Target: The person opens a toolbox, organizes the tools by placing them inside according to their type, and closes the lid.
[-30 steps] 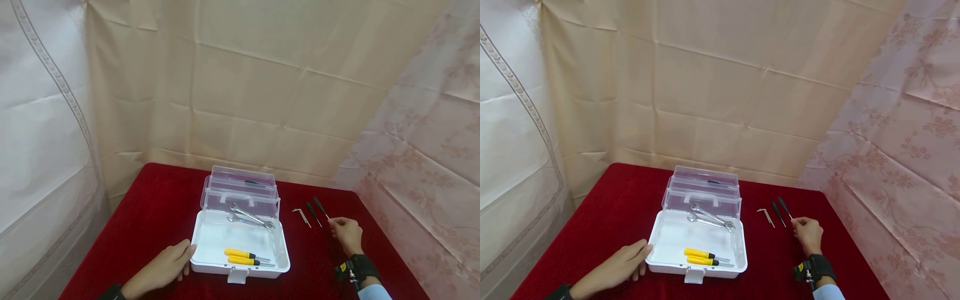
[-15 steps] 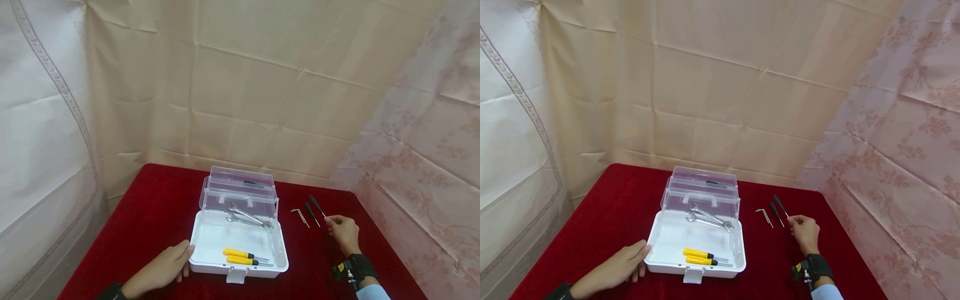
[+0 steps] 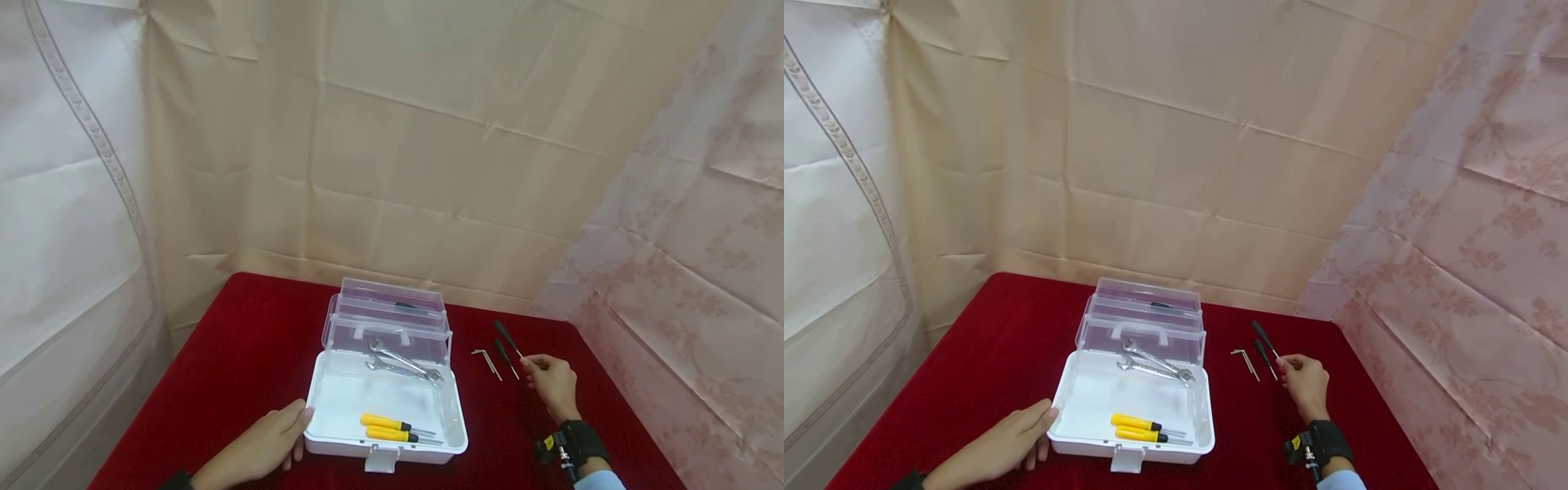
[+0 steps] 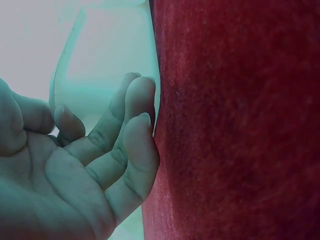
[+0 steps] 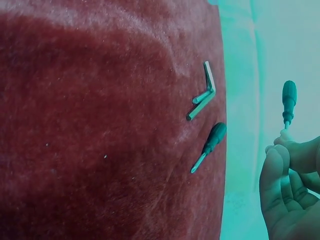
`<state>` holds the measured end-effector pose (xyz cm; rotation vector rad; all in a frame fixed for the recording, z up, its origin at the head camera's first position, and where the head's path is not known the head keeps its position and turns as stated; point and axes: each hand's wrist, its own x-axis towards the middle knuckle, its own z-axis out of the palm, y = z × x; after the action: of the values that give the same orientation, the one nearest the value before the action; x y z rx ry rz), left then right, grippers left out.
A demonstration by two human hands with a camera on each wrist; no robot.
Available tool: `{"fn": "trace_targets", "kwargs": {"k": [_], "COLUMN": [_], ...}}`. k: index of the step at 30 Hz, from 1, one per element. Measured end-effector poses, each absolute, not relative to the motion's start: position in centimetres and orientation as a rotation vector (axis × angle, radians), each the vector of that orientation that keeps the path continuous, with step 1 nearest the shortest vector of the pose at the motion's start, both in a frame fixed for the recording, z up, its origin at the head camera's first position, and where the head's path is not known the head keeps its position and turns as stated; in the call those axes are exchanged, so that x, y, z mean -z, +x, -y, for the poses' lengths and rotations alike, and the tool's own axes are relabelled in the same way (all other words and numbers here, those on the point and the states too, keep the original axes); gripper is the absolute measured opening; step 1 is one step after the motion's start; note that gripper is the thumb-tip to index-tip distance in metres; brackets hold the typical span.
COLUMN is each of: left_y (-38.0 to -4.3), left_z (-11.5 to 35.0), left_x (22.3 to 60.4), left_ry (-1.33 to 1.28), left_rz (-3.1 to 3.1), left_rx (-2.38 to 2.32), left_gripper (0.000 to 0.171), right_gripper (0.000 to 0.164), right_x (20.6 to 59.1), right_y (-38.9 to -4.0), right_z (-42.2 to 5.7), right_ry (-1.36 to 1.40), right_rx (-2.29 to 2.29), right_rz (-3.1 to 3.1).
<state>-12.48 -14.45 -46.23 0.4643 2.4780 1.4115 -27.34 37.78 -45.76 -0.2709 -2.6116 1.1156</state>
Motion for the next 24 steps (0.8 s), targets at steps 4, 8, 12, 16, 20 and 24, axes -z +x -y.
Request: {"fn": "trace_targets", "kwargs": {"k": [4, 8, 12, 16, 20, 24], "left_y": [-12.4, -12.6, -12.7, -12.5, -12.4, -12.3], "left_z": [14.4, 14.3, 14.1, 14.1, 14.2, 14.3], "left_x": [46.3, 46.1, 46.0, 45.9, 45.9, 46.0], "left_ry": [0.501, 0.522, 0.515, 0.495, 0.488, 0.478], "left_rz": [-2.509, -2.545, -2.573, -2.568, -2.567, -2.576], "left_rx": [-1.407, -1.388, -1.368, -1.363, -1.369, -1.361], "left_gripper": [0.033, 0.033, 0.033, 0.032, 0.033, 0.033], "right_gripper": [0.020, 0.021, 0.021, 0.021, 0.022, 0.023], "right_x": [45.8, 45.4, 45.1, 45.0, 45.1, 45.1], "right_y": [-27.4, -27.6, -27.8, -27.8, -27.8, -27.8], "right_z": [-37.3, -36.9, -36.6, -36.4, -36.2, -35.9], "right_ry": [-0.258, -0.238, -0.225, -0.229, -0.224, -0.209], "right_rx": [-1.120, -1.138, -1.134, -1.126, -1.108, -1.073], "right_rz": [2.599, 2.590, 2.580, 2.583, 2.585, 2.583]}}
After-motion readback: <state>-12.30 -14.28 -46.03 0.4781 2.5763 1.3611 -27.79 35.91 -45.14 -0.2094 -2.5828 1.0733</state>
